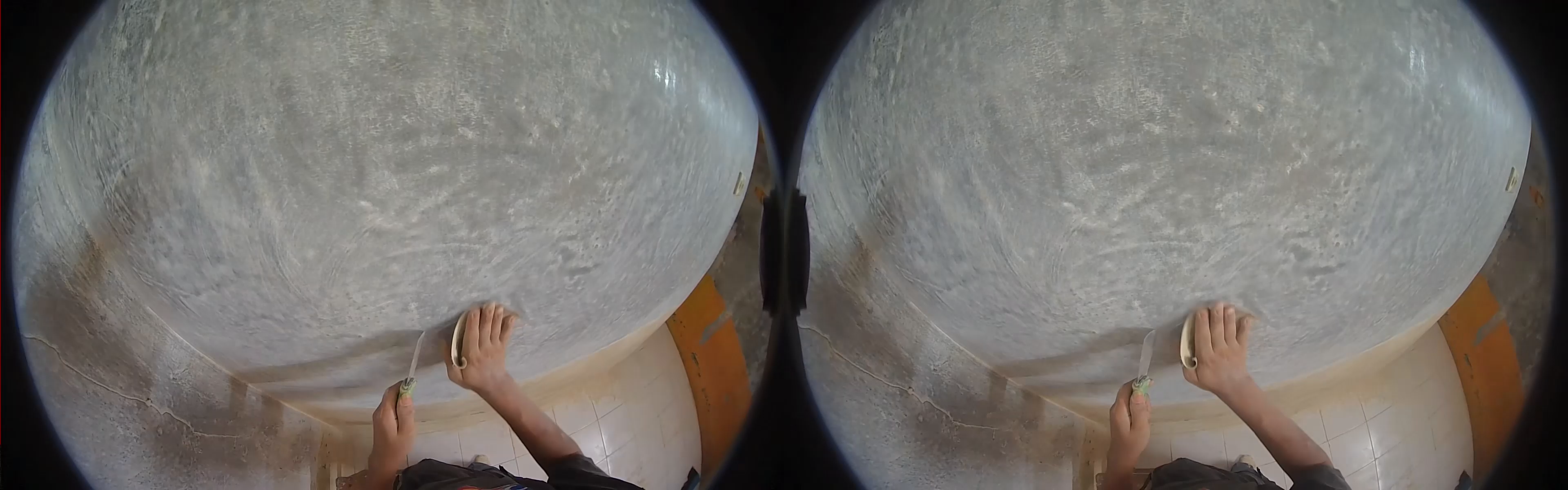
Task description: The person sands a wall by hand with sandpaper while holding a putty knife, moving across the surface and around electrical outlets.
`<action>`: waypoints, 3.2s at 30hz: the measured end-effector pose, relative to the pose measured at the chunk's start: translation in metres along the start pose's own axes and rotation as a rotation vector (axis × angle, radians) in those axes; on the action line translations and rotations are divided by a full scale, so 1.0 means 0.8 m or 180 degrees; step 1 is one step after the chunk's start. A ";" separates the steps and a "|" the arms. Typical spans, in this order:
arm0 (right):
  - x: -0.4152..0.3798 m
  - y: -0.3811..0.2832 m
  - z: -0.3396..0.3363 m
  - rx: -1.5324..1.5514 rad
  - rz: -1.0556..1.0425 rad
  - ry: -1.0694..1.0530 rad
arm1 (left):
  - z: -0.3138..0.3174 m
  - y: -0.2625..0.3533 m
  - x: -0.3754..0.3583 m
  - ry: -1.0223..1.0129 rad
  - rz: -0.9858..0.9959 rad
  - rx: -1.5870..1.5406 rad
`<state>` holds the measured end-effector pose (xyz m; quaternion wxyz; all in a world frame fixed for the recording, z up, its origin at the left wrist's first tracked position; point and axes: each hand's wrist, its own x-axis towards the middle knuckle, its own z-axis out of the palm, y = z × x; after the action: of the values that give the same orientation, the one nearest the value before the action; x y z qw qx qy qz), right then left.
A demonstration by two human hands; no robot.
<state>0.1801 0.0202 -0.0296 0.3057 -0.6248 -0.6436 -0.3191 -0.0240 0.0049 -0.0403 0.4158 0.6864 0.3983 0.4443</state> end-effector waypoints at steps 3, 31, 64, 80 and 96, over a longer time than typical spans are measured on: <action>0.068 -0.011 -0.036 -0.0089 0.0075 0.0633 | -0.001 -0.006 -0.002 0.0039 -0.0115 -0.0210; 0.042 0.011 -0.025 0.0150 0.1126 0.0804 | -0.005 -0.049 0.003 -0.0607 -0.0549 -0.1119; -0.079 0.268 -0.073 0.0453 0.2102 0.1667 | 0.189 0.021 0.004 -0.1335 -0.0958 -0.0879; -0.121 0.378 -0.103 0.0441 0.2345 0.1640 | 0.345 0.068 0.024 -0.2155 -0.0909 -0.1393; -0.188 0.410 -0.097 0.0698 0.3032 0.1948 | 0.406 0.052 0.077 -0.3367 -0.0866 -0.1072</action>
<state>0.5127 -0.1276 -0.0919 0.6509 -0.6897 -0.2028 -0.2439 0.3065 -0.0235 -0.0688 0.7157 0.6821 0.1444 0.0400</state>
